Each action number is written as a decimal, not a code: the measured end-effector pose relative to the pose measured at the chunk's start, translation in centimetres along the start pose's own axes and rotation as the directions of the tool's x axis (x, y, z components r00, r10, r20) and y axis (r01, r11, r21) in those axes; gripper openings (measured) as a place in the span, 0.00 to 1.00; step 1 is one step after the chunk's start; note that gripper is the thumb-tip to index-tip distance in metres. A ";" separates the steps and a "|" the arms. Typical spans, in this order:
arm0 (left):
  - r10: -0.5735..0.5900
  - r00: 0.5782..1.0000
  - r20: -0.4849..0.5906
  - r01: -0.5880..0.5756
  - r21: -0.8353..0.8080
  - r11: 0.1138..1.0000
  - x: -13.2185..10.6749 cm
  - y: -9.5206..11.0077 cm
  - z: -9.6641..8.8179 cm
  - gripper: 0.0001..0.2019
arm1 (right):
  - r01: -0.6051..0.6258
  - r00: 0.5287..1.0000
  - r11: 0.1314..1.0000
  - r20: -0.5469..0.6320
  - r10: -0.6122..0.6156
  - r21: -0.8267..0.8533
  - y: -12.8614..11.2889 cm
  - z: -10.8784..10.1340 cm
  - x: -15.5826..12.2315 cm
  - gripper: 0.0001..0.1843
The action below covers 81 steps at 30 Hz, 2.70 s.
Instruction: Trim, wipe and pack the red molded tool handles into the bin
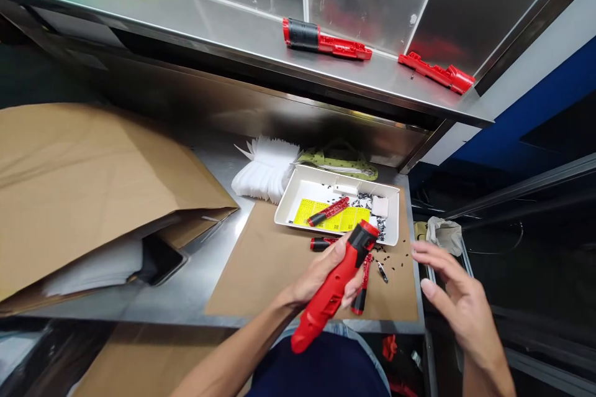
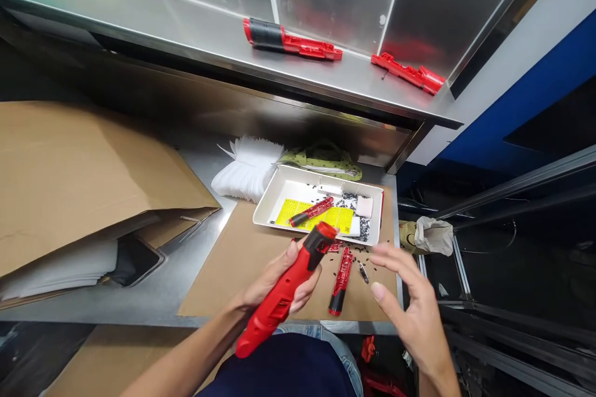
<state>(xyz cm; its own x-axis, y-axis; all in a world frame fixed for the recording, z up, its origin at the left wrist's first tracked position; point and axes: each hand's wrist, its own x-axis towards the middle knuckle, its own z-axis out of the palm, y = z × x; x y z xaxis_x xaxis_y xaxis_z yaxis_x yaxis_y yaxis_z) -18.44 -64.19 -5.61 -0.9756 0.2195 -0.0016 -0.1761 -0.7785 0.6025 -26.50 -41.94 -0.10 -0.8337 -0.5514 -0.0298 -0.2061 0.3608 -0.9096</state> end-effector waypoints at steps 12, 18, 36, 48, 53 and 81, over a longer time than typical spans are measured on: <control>-0.353 0.907 0.229 0.353 0.045 0.935 -1.1 0.8 -0.3 0.36 | 0.234 0.878 0.934 0.471 -0.083 -0.271 -6.0 0.8 4.7 0.06; -0.357 0.910 0.213 0.355 0.046 0.934 -0.7 0.3 -0.1 0.36 | 0.193 0.893 0.950 0.445 -0.066 -0.245 -5.4 0.7 4.9 0.02; -0.400 0.915 0.058 0.397 0.061 0.916 -0.2 -0.3 1.4 0.38 | 0.184 0.894 0.968 0.438 -0.094 -0.169 -4.9 0.2 4.5 0.05; -0.368 0.929 -0.044 0.370 0.152 0.916 -0.4 0.1 2.0 0.45 | 0.178 0.921 0.944 0.385 -0.060 -0.278 -5.6 0.9 4.1 0.06; -0.325 0.936 -0.138 0.348 0.213 0.913 -0.3 0.3 2.6 0.40 | 0.165 0.959 0.916 0.278 -0.062 -0.367 -5.1 1.9 3.9 0.07; -0.451 0.868 0.207 0.472 -0.062 0.880 -0.5 0.1 -1.2 0.27 | 0.023 0.842 0.987 0.535 0.066 -0.157 -4.5 1.9 3.8 0.12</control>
<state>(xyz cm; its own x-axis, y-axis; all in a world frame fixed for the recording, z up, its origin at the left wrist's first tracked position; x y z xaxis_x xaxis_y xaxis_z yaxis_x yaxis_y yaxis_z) -18.15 -65.07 -6.47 -0.7405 0.6634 -0.1080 -0.6233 -0.6177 0.4796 -27.75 -47.11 3.06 -0.4414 -0.8431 -0.3071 -0.3029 0.4622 -0.8334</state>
